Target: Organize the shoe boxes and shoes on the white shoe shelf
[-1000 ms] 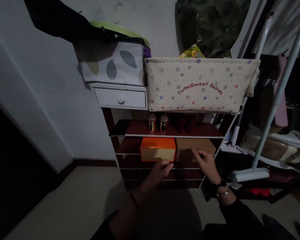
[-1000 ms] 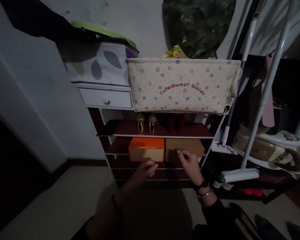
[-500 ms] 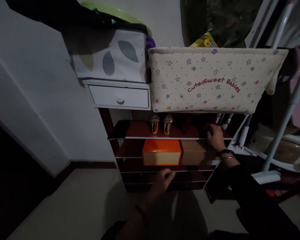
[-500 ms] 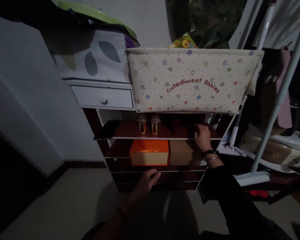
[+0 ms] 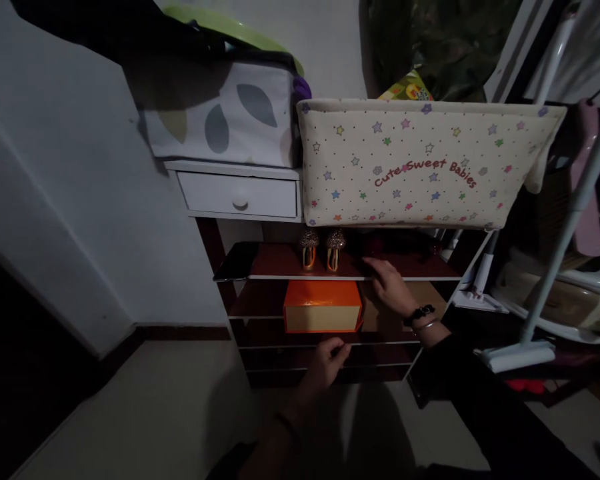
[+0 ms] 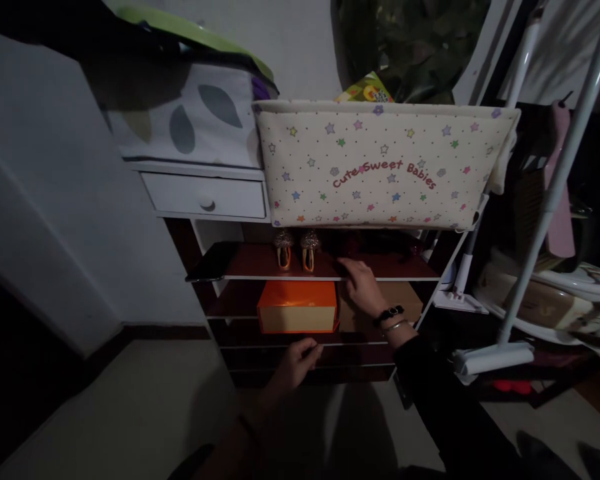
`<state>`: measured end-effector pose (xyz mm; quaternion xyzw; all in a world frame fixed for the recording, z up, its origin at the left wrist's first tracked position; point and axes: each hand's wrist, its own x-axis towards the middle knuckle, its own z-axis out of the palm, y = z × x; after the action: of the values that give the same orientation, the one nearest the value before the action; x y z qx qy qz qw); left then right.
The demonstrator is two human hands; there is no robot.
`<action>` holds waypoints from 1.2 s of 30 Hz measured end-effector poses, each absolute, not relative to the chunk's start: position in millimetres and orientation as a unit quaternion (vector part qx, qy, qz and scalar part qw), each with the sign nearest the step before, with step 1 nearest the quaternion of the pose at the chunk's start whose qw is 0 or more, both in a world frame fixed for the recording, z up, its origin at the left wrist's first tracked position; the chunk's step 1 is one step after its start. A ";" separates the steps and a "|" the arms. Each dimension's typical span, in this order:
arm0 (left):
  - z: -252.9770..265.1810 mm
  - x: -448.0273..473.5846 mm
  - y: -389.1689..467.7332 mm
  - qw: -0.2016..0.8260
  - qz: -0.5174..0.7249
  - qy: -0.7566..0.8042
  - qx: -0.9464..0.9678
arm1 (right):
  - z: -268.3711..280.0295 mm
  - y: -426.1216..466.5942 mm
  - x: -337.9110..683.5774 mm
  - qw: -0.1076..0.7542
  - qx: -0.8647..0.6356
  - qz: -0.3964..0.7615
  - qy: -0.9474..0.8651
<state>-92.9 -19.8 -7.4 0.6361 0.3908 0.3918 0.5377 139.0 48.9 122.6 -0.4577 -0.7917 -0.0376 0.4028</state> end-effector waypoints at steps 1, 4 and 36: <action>-9.8 -92.9 -18.9 0.540 0.392 0.391 0.634 | 123.0 53.7 143.0 0.412 -0.487 -0.046 -0.769; -15.2 -95.2 -16.0 0.541 0.393 0.385 0.636 | 120.6 65.1 171.1 0.457 -0.590 -0.071 -0.662; -6.2 -114.7 -17.9 0.513 0.415 0.398 0.637 | 108.6 13.9 104.2 0.469 -0.538 -0.120 -0.690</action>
<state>-114.7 -17.9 -6.2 0.6369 0.3985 0.4149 0.5133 104.2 13.9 108.6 -0.5379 -0.6899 -0.1199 0.4694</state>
